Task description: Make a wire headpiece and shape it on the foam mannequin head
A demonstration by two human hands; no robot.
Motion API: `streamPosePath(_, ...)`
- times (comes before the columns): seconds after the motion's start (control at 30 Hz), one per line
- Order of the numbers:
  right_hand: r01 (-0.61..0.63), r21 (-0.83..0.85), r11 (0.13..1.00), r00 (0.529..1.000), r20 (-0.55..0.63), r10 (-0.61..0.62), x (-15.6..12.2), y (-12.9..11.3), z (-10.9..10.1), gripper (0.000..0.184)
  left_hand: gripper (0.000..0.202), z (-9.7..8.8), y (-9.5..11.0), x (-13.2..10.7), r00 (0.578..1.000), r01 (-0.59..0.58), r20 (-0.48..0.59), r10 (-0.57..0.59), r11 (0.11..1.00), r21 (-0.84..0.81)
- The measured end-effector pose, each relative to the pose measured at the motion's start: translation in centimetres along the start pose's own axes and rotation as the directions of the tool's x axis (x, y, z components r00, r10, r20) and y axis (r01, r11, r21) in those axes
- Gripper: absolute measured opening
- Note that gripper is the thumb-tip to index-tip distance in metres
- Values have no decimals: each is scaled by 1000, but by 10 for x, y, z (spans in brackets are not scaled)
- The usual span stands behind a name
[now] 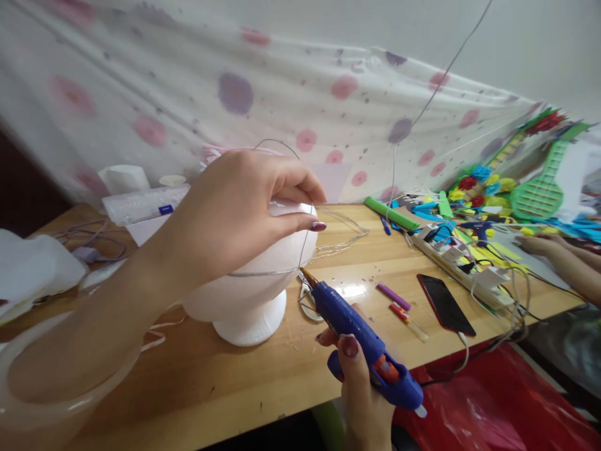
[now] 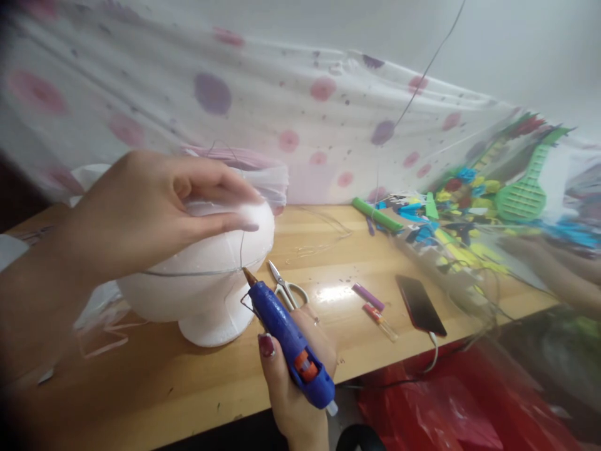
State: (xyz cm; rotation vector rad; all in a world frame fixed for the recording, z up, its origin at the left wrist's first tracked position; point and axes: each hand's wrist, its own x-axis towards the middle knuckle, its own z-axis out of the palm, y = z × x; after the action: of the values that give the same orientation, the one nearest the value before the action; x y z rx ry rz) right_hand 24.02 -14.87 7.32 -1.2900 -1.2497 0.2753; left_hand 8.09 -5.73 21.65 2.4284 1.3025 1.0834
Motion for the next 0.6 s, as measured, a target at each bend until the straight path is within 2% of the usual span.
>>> streamPosePath(0.17, -69, 111, 991, 998, 6, 69, -1, -3, 0, 43, 17, 0, 0, -1, 1000, -14, -14, 14, 1000, -3)
streamPosePath(0.33, 27, 141, 990, 996, 75, -38, 1, -4, -3, 47, 17, 0, 0, -1, 999, -19, -34, 20, 999, 25)
streamPosePath(0.47, 126, 135, 983, 974, 174, -148, 5, 3, -6, 41, 19, 0, 1, -1, 999, -16, -32, 18, 999, 48)
streamPosePath(0.6, 138, 110, 984, 970, 188, -157, 5, 10, -8, 37, 18, 0, 1, -1, 999, -29, -38, 31, 998, 53)
